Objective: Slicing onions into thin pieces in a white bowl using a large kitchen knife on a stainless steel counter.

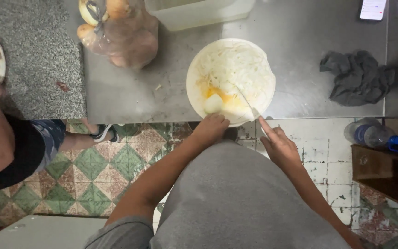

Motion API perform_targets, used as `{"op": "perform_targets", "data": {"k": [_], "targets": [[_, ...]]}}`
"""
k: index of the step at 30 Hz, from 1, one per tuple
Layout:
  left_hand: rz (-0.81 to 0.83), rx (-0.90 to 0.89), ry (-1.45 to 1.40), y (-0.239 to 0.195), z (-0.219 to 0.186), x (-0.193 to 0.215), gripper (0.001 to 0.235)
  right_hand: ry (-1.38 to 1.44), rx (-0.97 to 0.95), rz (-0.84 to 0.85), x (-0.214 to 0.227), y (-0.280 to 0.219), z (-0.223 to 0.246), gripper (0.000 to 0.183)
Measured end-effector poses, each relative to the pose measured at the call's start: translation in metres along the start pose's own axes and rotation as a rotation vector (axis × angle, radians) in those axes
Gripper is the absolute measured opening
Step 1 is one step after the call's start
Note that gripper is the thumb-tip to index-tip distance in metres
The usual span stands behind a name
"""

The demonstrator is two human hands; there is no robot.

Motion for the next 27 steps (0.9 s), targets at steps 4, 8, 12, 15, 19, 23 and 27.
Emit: {"op": "perform_targets", "data": {"k": [4, 8, 12, 15, 19, 23, 27], "targets": [[-0.082, 0.035, -0.129, 0.028, 0.02, 0.005, 0.006, 0.004, -0.035, 0.02, 0.013, 0.0, 0.0, 0.066], [-0.315, 0.182, -0.149, 0.063, 0.05, 0.013, 0.013, -0.026, -0.018, -0.011, 0.013, 0.007, -0.006, 0.062], [-0.273, 0.402, -0.376, 0.076, 0.063, 0.038, 0.033, -0.051, -0.02, -0.014, 0.017, 0.01, -0.002, 0.062], [-0.199, 0.501, -0.42, 0.059, 0.053, 0.073, 0.034, -0.078, 0.028, -0.027, 0.02, 0.008, 0.007, 0.062], [-0.244, 0.554, -0.339, 0.029, 0.059, 0.053, 0.026, -0.09, 0.095, -0.044, 0.012, 0.017, 0.005, 0.066], [-0.286, 0.409, -0.292, 0.009, 0.054, 0.039, 0.028, -0.048, 0.129, 0.043, 0.009, 0.023, 0.02, 0.073], [-0.26, 0.284, -0.198, 0.002, 0.053, 0.012, 0.038, -0.075, 0.09, 0.197, -0.006, 0.046, 0.026, 0.066]]}}
Point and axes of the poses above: each hand's wrist, its own y-axis towards the middle knuckle, its own x-axis out of the back of the hand, z = x × y, the point moved 2 cm from there along y, towards the middle knuckle, and after that the axes turned 3 degrees about z, right-handed, at the moved point
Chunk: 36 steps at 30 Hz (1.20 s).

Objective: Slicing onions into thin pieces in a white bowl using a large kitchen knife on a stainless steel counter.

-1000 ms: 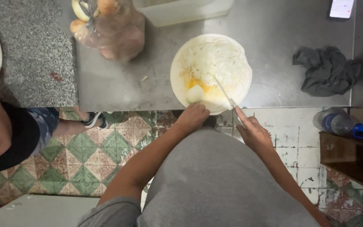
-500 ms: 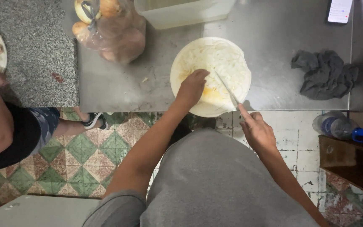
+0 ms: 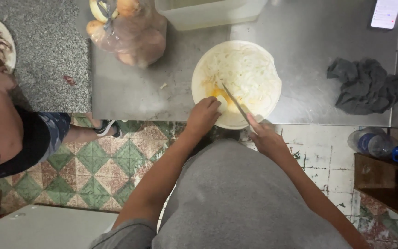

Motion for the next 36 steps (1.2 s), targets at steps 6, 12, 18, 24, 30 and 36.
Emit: {"op": "perform_targets", "data": {"k": [6, 12, 18, 24, 30, 36], "targets": [[0.022, -0.007, 0.002, -0.001, -0.007, 0.004, 0.034, -0.018, 0.029, 0.064, 0.001, 0.014, 0.009, 0.061], [0.066, 0.042, 0.042, 0.0, -0.008, 0.002, 0.033, 0.013, 0.056, 0.061, 0.012, 0.009, 0.019, 0.065], [0.044, 0.003, 0.036, -0.001, 0.003, -0.015, 0.029, -0.042, 0.032, 0.148, 0.028, -0.001, 0.034, 0.063], [0.01, 0.025, -0.029, -0.001, -0.001, -0.008, 0.03, -0.101, -0.007, 0.188, 0.055, -0.042, 0.049, 0.064], [0.058, 0.062, 0.005, -0.004, 0.004, -0.017, 0.031, -0.109, 0.001, 0.163, 0.019, -0.008, 0.022, 0.065], [0.111, 0.083, -0.002, -0.002, -0.002, -0.005, 0.031, -0.291, 0.094, 0.061, 0.017, -0.006, 0.035, 0.07]]}}
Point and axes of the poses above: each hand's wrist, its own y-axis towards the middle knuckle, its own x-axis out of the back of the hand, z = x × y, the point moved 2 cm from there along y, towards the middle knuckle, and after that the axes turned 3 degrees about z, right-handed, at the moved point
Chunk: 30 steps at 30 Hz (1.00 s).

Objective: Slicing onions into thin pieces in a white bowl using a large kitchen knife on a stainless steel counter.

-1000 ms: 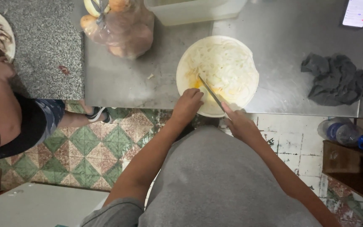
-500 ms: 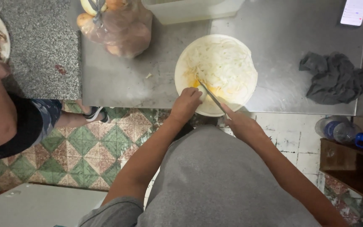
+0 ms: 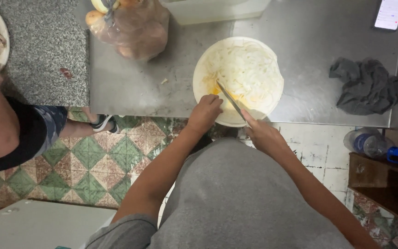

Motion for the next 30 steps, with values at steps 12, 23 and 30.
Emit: {"op": "perform_targets", "data": {"k": [12, 23, 30], "targets": [[-0.1, -0.071, 0.04, 0.001, 0.0, 0.006, 0.03, 0.082, -0.045, 0.079, -0.031, -0.011, -0.026, 0.071], [-0.031, -0.058, 0.039, 0.001, -0.001, 0.009, 0.032, -0.874, 0.254, 0.124, 0.008, -0.013, 0.02, 0.061], [-0.033, -0.07, 0.06, 0.0, -0.009, 0.023, 0.03, 0.026, -0.047, 0.079, -0.012, -0.011, 0.001, 0.071]]}}
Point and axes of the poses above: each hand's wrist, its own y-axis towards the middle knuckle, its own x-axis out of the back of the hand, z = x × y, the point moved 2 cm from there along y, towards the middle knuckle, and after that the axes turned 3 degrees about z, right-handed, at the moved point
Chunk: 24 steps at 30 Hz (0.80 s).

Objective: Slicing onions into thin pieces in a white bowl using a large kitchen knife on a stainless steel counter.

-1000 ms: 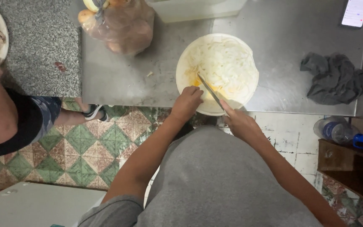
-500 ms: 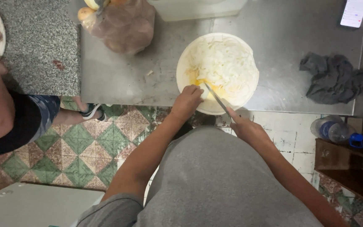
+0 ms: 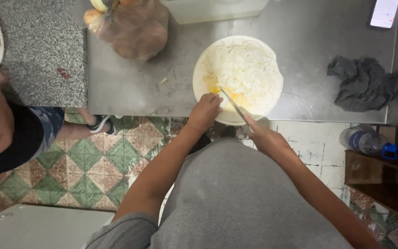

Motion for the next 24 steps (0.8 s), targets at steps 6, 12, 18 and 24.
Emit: {"op": "perform_targets", "data": {"k": [6, 12, 18, 24], "targets": [[-0.045, -0.01, -0.021, -0.004, 0.003, -0.002, 0.032, 0.039, 0.017, -0.083, -0.015, 0.0, -0.009, 0.073], [-0.039, -0.003, -0.048, -0.006, -0.005, 0.01, 0.034, 0.457, -0.145, 0.133, 0.033, -0.024, 0.031, 0.074], [-0.043, -0.002, -0.064, -0.005, 0.001, 0.0, 0.033, 0.205, 0.001, -0.036, 0.041, -0.023, 0.036, 0.069], [-0.057, -0.006, -0.035, -0.005, 0.006, -0.008, 0.035, 0.11, 0.035, -0.164, 0.006, -0.02, 0.012, 0.071]]}}
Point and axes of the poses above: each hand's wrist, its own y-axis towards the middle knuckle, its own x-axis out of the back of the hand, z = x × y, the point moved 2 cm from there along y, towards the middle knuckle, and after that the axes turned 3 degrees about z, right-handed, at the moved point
